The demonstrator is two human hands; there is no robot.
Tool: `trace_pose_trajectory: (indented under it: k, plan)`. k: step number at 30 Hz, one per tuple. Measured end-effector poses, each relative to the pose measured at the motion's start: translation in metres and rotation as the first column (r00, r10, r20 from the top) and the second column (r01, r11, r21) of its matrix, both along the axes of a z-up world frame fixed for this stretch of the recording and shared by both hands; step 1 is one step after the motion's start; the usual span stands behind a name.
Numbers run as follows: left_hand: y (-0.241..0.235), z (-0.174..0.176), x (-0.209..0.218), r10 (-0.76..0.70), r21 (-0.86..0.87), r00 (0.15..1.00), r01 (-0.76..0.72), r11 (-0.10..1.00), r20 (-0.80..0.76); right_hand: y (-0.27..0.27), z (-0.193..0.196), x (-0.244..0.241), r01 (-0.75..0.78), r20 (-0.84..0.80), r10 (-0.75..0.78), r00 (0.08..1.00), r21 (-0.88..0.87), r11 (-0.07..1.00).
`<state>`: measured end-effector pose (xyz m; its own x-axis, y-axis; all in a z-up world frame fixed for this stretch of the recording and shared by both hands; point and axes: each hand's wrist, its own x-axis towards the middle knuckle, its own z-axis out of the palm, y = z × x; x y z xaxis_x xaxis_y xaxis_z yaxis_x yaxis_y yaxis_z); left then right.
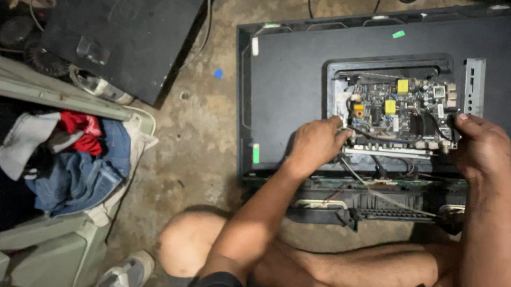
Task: The person is repairing an electronic device, likely a television, by using a screwdriver to remove screws and disconnect wires from the circuit board. The person is sitting on the floor with the device in front of them.
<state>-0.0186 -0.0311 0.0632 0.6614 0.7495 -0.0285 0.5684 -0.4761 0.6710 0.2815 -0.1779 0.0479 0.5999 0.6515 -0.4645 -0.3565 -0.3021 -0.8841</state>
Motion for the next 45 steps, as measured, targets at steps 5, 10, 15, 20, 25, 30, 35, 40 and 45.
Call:
trace_pose_trajectory:
  k: [5, 10, 15, 20, 25, 30, 35, 40, 45]
  plan:
    - [0.006, 0.004, -0.003, -0.055, -0.075, 0.996, 0.061, 0.995, 0.069, -0.004, 0.002, 0.008, 0.001, 0.003, -0.001, 1.000, -0.043, 0.999]
    - [0.010, 0.001, -0.004, -0.114, -0.153, 0.987, 0.131, 0.980, 0.114, -0.015, -0.004, 0.020, -0.094, 0.010, 0.096, 0.995, -0.132, 0.987]
    - [0.012, -0.006, -0.005, -0.092, -0.284, 0.980, 0.141, 0.949, 0.178, -0.016, -0.008, 0.026, -0.191, 0.059, 0.198, 0.978, -0.114, 0.975]
    - [0.017, -0.013, -0.006, -0.114, -0.284, 0.980, 0.158, 0.946, 0.166, -0.012, -0.003, 0.016, -0.085, -0.019, 0.084, 0.996, -0.108, 0.991]
    - [0.017, -0.006, -0.005, -0.063, -0.270, 0.989, 0.098, 0.958, 0.135, -0.010, 0.008, 0.013, -0.103, 0.002, 0.104, 0.995, -0.127, 0.987]
    - [0.009, 0.003, -0.005, -0.043, -0.128, 0.995, 0.054, 0.990, 0.091, -0.012, 0.015, 0.009, -0.163, 0.225, 0.236, 0.945, -0.300, 0.940]
    - [0.008, 0.012, -0.009, -0.244, 0.066, 0.961, 0.237, 0.969, 0.132, 0.000, 0.034, -0.005, -0.116, 0.063, 0.128, 0.990, -0.156, 0.981]
    - [-0.001, 0.014, -0.006, -0.311, 0.157, 0.949, 0.300, 0.941, 0.051, 0.003, 0.043, -0.013, -0.120, 0.097, 0.142, 0.985, -0.201, 0.972]
    - [-0.007, 0.004, 0.000, -0.321, 0.255, 0.947, 0.306, 0.917, 0.018, -0.003, 0.032, -0.003, -0.172, 0.178, 0.213, 0.961, -0.221, 0.960]
